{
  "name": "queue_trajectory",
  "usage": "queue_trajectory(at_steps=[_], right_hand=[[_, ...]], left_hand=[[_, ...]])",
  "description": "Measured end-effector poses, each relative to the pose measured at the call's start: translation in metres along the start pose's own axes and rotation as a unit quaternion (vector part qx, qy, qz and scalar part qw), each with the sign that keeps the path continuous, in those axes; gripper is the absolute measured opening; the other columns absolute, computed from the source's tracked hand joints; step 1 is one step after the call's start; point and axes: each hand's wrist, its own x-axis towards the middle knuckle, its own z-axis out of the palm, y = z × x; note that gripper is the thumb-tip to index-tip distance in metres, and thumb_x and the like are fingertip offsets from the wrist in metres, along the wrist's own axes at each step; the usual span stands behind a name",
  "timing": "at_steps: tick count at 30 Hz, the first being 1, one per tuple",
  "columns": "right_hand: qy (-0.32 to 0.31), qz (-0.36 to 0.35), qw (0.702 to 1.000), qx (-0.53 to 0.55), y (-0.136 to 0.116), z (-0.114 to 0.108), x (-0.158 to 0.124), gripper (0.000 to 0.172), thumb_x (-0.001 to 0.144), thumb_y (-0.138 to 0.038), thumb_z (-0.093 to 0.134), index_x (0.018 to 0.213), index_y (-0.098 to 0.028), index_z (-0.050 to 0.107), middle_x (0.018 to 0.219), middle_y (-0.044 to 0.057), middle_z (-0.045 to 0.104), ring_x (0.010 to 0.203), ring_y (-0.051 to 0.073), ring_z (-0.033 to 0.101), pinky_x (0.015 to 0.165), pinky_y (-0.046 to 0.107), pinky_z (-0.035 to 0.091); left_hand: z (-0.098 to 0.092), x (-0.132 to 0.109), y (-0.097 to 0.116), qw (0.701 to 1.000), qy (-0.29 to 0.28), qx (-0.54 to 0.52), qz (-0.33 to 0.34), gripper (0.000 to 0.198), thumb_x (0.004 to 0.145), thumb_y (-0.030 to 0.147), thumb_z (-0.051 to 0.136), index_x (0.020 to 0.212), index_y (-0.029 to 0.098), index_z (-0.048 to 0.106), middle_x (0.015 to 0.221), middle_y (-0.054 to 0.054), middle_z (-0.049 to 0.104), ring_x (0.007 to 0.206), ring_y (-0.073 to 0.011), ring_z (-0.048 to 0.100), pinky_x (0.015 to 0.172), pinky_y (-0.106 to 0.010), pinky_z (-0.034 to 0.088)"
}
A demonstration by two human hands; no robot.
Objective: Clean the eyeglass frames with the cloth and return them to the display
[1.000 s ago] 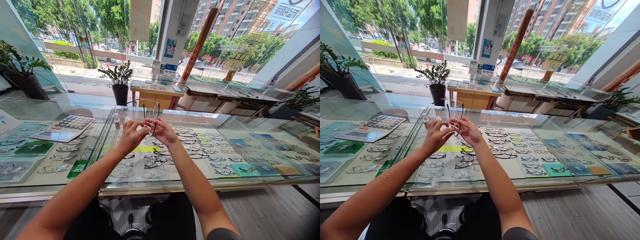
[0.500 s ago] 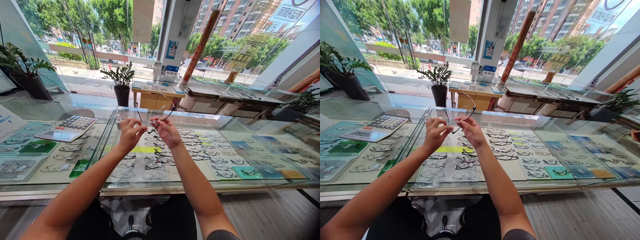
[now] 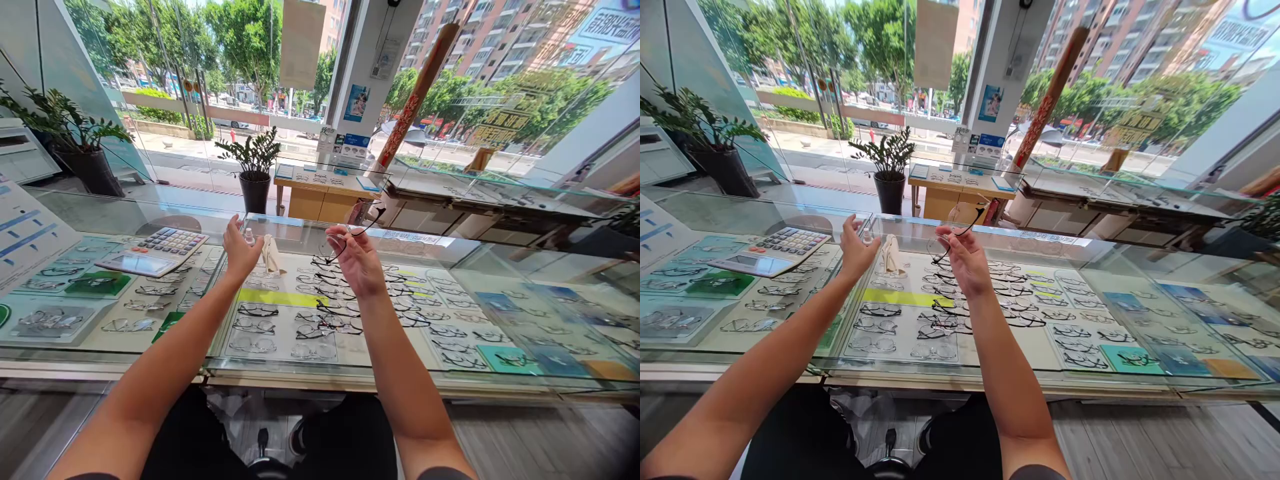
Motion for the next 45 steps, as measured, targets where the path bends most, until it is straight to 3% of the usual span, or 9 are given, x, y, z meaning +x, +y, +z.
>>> queue_trajectory(at_steps=[4,8,13,18,22,25,30,38,45], right_hand=[[0.021,-0.011,1.000,0.007,0.001,0.003,0.002,0.036,0.080,-0.055,0.096,0.098,-0.033,0.073,0.116,0.002,0.085,0.125,0.025,0.076,0.124,0.052,0.054],[0.030,-0.009,0.999,0.021,0.002,0.006,0.003,0.038,0.076,-0.053,0.100,0.089,-0.030,0.072,0.106,0.000,0.086,0.116,0.023,0.079,0.121,0.047,0.055],[0.024,0.017,0.999,0.027,0.005,0.014,0.001,0.042,0.074,-0.053,0.102,0.085,-0.029,0.069,0.098,-0.002,0.084,0.110,0.021,0.080,0.117,0.043,0.058],[0.022,0.047,0.999,0.015,0.011,0.020,-0.002,0.044,0.074,-0.055,0.102,0.084,-0.028,0.068,0.097,-0.002,0.083,0.105,0.020,0.081,0.109,0.040,0.061],[0.021,0.062,0.998,0.014,0.014,0.022,-0.003,0.046,0.073,-0.058,0.102,0.085,-0.027,0.069,0.098,-0.002,0.085,0.105,0.019,0.080,0.107,0.038,0.060],[0.021,0.075,0.997,0.012,0.018,0.023,-0.003,0.047,0.071,-0.059,0.102,0.083,-0.027,0.070,0.096,-0.002,0.085,0.102,0.018,0.080,0.106,0.037,0.060],[0.001,0.123,0.992,-0.024,0.024,0.026,-0.006,0.050,0.072,-0.064,0.100,0.086,-0.026,0.071,0.094,0.000,0.084,0.099,0.019,0.078,0.103,0.039,0.060],[-0.067,0.159,0.984,-0.046,0.036,0.036,-0.017,0.045,0.081,-0.063,0.094,0.090,-0.025,0.071,0.098,0.002,0.084,0.102,0.020,0.077,0.102,0.039,0.058],[-0.085,0.169,0.982,-0.022,0.039,0.039,-0.018,0.045,0.081,-0.062,0.094,0.089,-0.025,0.070,0.099,0.002,0.083,0.102,0.019,0.076,0.103,0.040,0.058]], left_hand=[[0.008,0.008,-0.022,0.985,-0.109,-0.037,-0.130,0.049,0.083,0.026,0.077,0.128,0.018,0.060,0.123,-0.016,0.073,0.110,-0.0322,0.068,0.106,-0.050,0.050],[0.006,0.008,-0.022,0.981,-0.132,-0.062,-0.127,0.016,0.090,0.032,0.072,0.097,0.020,0.064,0.091,-0.007,0.069,0.089,-0.0259,0.064,0.091,-0.042,0.052],[-0.003,0.008,0.005,0.972,-0.145,-0.156,-0.102,0.033,0.098,0.053,0.068,0.101,0.022,0.062,0.082,0.000,0.062,0.075,-0.0176,0.059,0.071,-0.030,0.053],[-0.007,-0.001,0.035,0.888,-0.215,-0.380,-0.141,0.056,0.094,0.075,0.071,0.111,0.023,0.059,0.095,-0.002,0.065,0.082,-0.0165,0.066,0.061,-0.025,0.059],[-0.012,-0.011,0.047,0.868,-0.269,-0.397,-0.126,0.067,0.081,0.074,0.087,0.106,0.024,0.051,0.110,-0.005,0.072,0.092,-0.0183,0.070,0.060,-0.025,0.060],[-0.017,-0.015,0.052,0.857,-0.297,-0.402,-0.126,0.067,0.077,0.067,0.094,0.106,0.025,0.051,0.090,0.001,0.066,0.078,-0.0144,0.063,0.060,-0.023,0.056],[-0.023,-0.017,0.063,0.817,-0.360,-0.418,-0.168,0.075,0.078,0.093,0.071,0.091,0.020,0.066,0.079,-0.001,0.058,0.070,-0.0147,0.056,0.067,-0.029,0.059],[-0.016,-0.027,0.063,0.886,-0.341,-0.301,-0.087,0.069,0.086,0.086,0.059,0.070,0.019,0.063,0.073,-0.003,0.058,0.065,-0.0153,0.054,0.062,-0.029,0.047],[-0.017,-0.030,0.066,0.892,-0.341,-0.288,-0.076,0.060,0.090,0.076,0.052,0.073,0.019,0.062,0.075,-0.003,0.060,0.067,-0.0162,0.056,0.066,-0.030,0.047]])
